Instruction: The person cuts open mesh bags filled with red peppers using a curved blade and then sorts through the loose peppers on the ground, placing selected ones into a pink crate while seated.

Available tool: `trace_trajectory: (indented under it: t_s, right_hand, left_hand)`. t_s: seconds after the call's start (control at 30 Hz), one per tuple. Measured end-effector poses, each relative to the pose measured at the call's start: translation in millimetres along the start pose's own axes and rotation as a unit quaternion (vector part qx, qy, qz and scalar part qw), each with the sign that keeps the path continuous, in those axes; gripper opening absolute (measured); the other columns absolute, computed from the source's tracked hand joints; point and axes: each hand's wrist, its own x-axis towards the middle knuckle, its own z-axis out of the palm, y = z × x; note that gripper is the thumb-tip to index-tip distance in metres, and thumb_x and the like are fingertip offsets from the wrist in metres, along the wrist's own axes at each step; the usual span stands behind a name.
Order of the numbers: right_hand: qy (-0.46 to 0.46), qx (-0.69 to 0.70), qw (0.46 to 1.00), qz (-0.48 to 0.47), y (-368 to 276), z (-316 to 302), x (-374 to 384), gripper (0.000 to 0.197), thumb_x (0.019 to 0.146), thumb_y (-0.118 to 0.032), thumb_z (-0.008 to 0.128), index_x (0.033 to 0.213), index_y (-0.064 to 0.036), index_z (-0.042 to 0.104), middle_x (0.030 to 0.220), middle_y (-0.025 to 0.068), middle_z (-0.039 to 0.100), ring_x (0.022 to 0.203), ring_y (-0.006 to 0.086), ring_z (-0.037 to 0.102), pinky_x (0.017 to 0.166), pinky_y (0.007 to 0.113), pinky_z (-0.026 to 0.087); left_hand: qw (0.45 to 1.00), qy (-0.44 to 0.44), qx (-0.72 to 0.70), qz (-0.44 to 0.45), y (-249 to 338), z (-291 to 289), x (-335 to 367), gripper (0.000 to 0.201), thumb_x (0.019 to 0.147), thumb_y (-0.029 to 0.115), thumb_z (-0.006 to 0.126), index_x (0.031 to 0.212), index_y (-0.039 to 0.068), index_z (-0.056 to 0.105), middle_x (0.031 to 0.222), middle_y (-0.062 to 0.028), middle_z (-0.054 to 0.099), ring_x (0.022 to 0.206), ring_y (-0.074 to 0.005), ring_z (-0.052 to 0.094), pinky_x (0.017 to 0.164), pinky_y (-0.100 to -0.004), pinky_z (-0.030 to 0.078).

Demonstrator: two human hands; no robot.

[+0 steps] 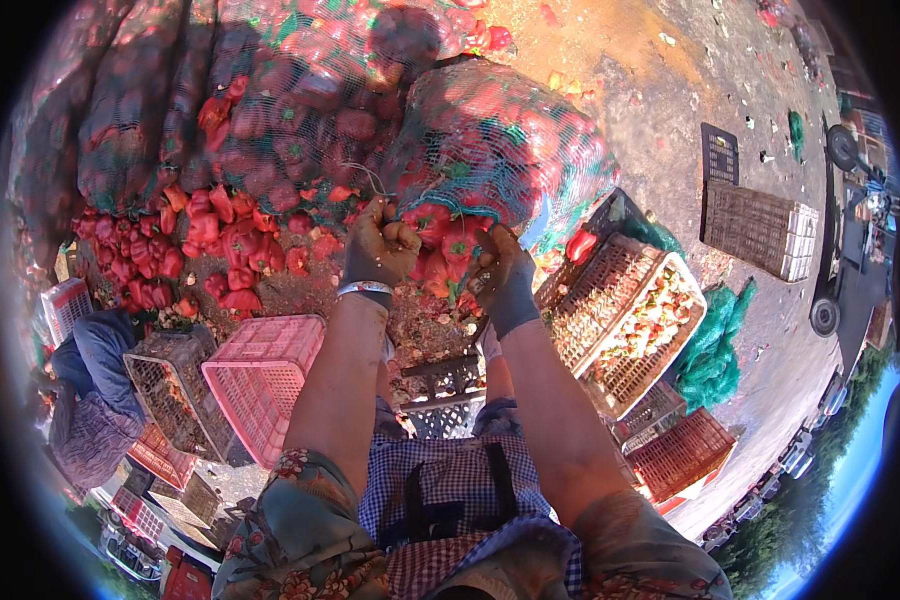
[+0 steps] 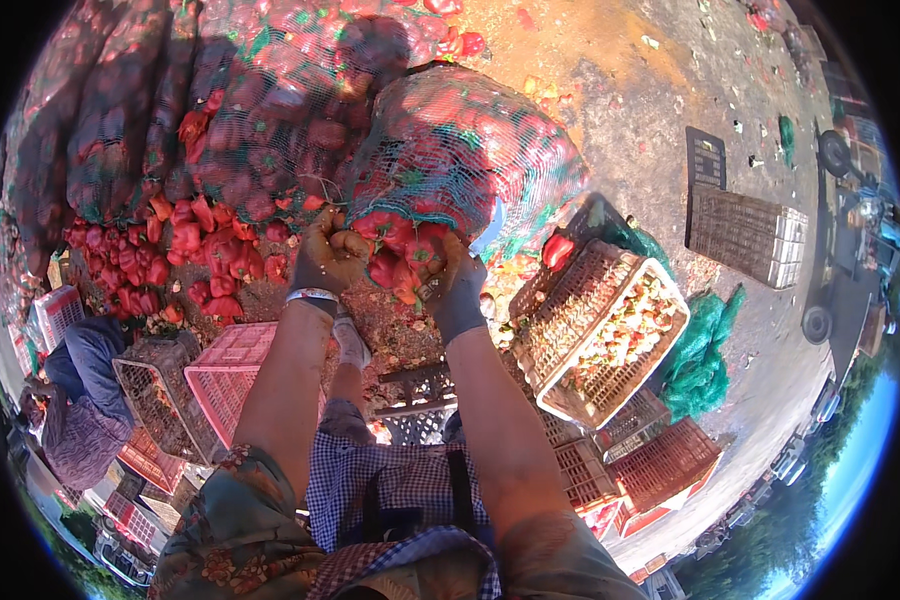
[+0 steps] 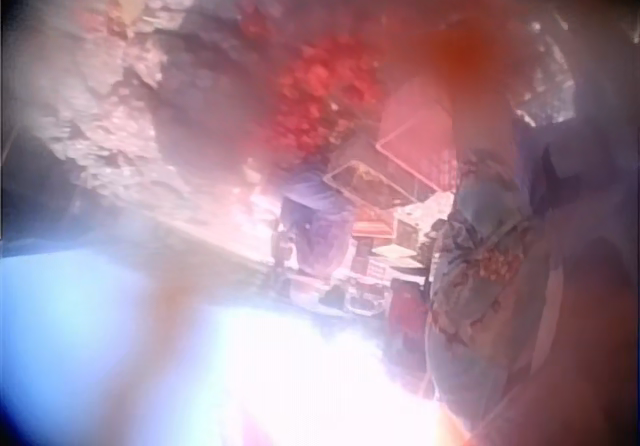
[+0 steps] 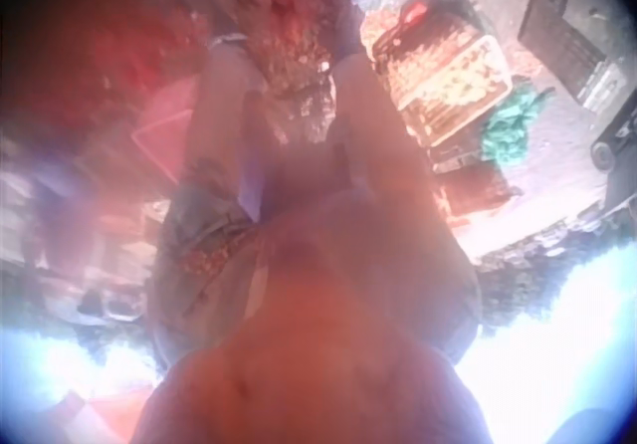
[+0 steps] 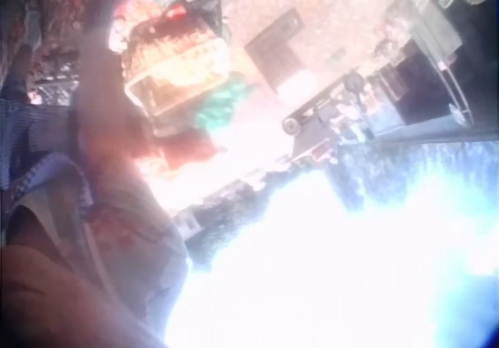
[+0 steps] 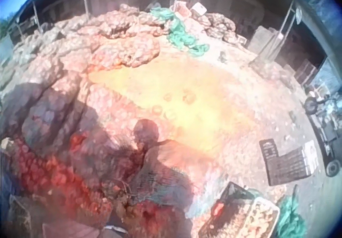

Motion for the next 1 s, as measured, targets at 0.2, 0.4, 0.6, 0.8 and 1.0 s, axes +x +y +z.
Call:
trace_trajectory:
  t_s: [0.2, 0.4, 0.6, 0.8, 1.0]
  right_hand:
    - [0.006, 0.147, 0.988, 0.052, -3.7, 26.6, 18.8, 0.019, 0.097, -0.031, 0.054, 0.080, -0.0211, 0.051, 0.054, -0.0049, 0.047, 0.046, 0.0138, 0.047, 0.042, 0.029, 0.041]
    - [-0.010, 0.209, 0.975, 0.075, -37.3, 10.1, 22.3, 0.031, 0.098, -0.033, 0.055, 0.070, -0.0199, 0.048, 0.050, -0.0048, 0.043, 0.044, 0.0139, 0.043, 0.040, 0.028, 0.037]
    - [-0.027, 0.049, 0.998, -0.009, -39.4, -24.8, -16.9, 0.028, 0.098, -0.029, 0.053, 0.073, -0.0181, 0.049, 0.052, -0.0023, 0.038, 0.041, 0.0145, 0.035, 0.037, 0.028, 0.029]
    - [0.077, -0.075, 0.991, -0.075, 3.7, -74.4, -88.7, 0.021, 0.091, -0.019, 0.063, 0.075, -0.0148, 0.051, 0.055, -0.0005, 0.043, 0.043, 0.0134, 0.040, 0.038, 0.031, 0.034]
    - [0.054, -0.098, 0.994, 0.008, 80.7, -133.4, -130.5, 0.011, 0.090, -0.016, 0.065, 0.087, -0.0140, 0.054, 0.057, -0.0001, 0.045, 0.042, 0.0138, 0.040, 0.037, 0.032, 0.034]
  left_hand:
    - [0.998, -0.031, -0.036, -0.042, -27.3, -11.5, -3.0, 0.027, 0.092, 0.023, 0.058, 0.069, 0.014, 0.047, 0.050, 0.0050, 0.025, 0.044, -0.0096, 0.029, 0.047, -0.0267, 0.038]
    - [0.996, -0.049, -0.034, -0.071, -40.9, -7.9, -31.3, 0.031, 0.096, 0.024, 0.056, 0.068, 0.016, 0.045, 0.056, 0.0067, 0.025, 0.044, -0.0075, 0.028, 0.047, -0.0256, 0.034]
    - [0.993, -0.098, 0.039, -0.048, -47.6, -44.2, -47.3, 0.030, 0.098, 0.021, 0.053, 0.069, 0.017, 0.044, 0.060, 0.0065, 0.031, 0.046, -0.0079, 0.028, 0.048, -0.0245, 0.031]
    - [0.999, 0.024, 0.044, -0.005, -55.3, -124.5, -88.4, 0.026, 0.100, 0.024, 0.051, 0.075, 0.019, 0.046, 0.060, 0.0062, 0.035, 0.047, -0.0096, 0.028, 0.048, -0.0273, 0.032]
    - [0.994, 0.094, 0.059, -0.025, -26.0, -235.6, -109.0, 0.027, 0.100, 0.030, 0.054, 0.075, 0.021, 0.047, 0.060, 0.0064, 0.034, 0.046, -0.0097, 0.027, 0.046, -0.0261, 0.028]
